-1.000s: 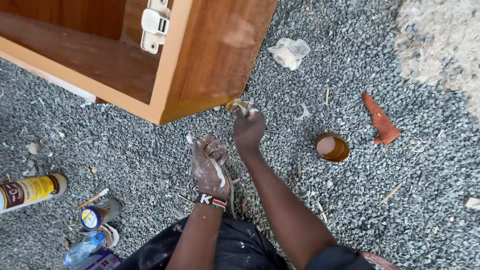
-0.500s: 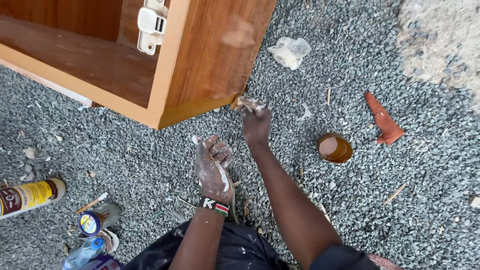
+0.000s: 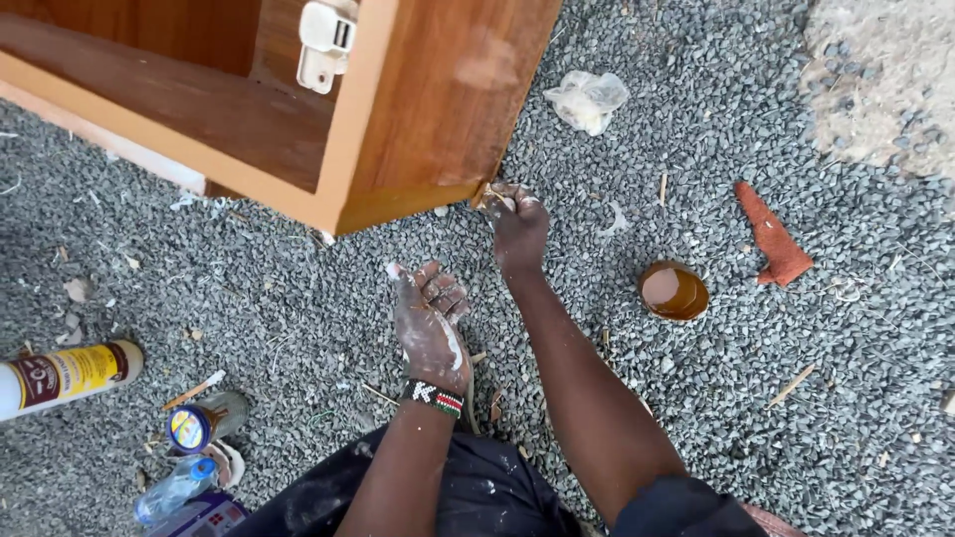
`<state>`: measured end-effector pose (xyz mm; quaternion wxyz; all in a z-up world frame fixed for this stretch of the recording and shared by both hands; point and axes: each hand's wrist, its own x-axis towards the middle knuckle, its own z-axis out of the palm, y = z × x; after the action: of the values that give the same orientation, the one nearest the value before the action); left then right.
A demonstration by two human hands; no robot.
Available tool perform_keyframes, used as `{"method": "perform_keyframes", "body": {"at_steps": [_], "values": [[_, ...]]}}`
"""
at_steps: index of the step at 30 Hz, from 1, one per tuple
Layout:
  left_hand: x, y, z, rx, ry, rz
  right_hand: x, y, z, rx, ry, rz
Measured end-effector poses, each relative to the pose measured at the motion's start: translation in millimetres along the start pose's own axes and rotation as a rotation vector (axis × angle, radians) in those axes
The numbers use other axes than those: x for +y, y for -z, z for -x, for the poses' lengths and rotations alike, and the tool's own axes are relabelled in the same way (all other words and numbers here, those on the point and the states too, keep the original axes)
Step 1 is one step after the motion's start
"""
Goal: The person applies a brown liquid finish to the interior of a wooden cabinet using a brush. They hold a small container in one hand and repeatedly dip the brush to coat the shelves and side panels of the cabinet.
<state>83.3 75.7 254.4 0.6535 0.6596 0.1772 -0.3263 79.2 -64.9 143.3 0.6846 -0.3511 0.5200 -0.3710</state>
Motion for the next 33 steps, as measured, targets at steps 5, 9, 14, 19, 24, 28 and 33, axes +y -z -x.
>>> {"method": "perform_keyframes", "body": {"at_steps": [5, 9, 14, 19, 24, 28, 33], "values": [[3.1, -5.7, -3.2, 0.045, -0.052, 0.052, -86.7, -5.3, 73.9, -0.055, -0.004, -0.077], [6.0, -5.4, -2.5, 0.082, -0.047, 0.100, -128.8, -21.0, 108.8, -0.125, 0.043, 0.001], [4.5, -3.9, 14.5, 0.026, -0.040, 0.189, -217.0, -41.7, 182.2, -0.131, 0.190, 0.019], [33.2, -29.5, 41.4, 0.012, 0.091, 0.256, -255.7, -31.3, 210.7, -0.229, 0.543, -0.022], [10.7, -15.5, 20.2, 0.033, 0.083, 0.399, -201.5, -26.3, 172.5, -0.167, 0.629, 0.206], [2.2, -5.8, 1.5, -0.005, 0.033, 0.431, -183.3, -24.3, 156.2, -0.147, 0.379, 0.197], [-53.2, -11.1, -44.0, 0.029, 0.068, 0.448, -207.9, -20.6, 163.8, -0.257, 0.420, -0.087]]}}
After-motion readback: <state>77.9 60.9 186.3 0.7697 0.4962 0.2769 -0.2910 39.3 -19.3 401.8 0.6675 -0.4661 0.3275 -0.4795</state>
